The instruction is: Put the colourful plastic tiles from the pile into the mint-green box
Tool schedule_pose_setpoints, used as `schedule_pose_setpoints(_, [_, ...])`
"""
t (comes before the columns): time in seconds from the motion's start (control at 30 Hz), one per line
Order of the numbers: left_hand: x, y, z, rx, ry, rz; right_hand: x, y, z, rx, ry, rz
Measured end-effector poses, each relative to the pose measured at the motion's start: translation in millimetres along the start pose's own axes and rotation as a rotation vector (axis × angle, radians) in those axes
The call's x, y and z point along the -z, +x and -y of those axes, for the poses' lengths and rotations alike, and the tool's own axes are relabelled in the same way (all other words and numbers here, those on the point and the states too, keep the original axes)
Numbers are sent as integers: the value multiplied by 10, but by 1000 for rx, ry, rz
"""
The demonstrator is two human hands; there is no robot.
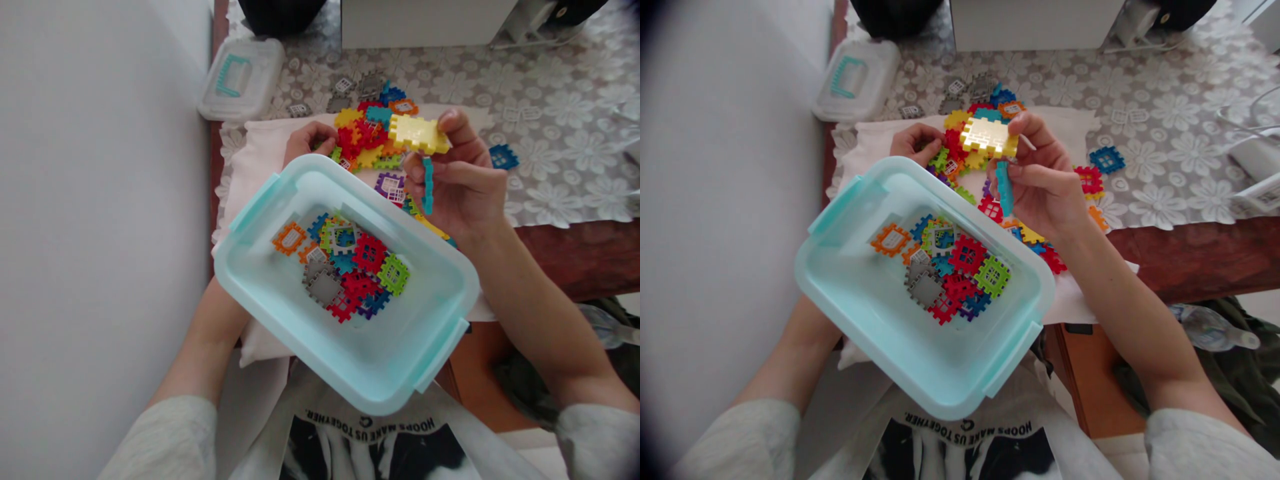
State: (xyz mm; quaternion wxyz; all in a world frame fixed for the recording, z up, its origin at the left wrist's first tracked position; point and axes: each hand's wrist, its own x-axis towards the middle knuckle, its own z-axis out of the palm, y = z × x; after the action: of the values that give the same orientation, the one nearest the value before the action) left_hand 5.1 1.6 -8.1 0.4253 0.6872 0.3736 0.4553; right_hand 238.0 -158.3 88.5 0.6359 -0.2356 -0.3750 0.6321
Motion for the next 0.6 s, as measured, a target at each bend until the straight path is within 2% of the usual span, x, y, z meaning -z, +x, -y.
schedule_pose_setpoints(0.17, [-8,-6,-5,-9,6,-11,62,31,-24,37,-4,-44])
schedule_pose_setpoints(0.4, [-14,-3,-8,-12,-15,0,41,-9,-7,39,-24,-27])
schedule_pose_setpoints(0.6, [-31,2,-1,41,-3,-41,-30,-87,1,11,-52,38])
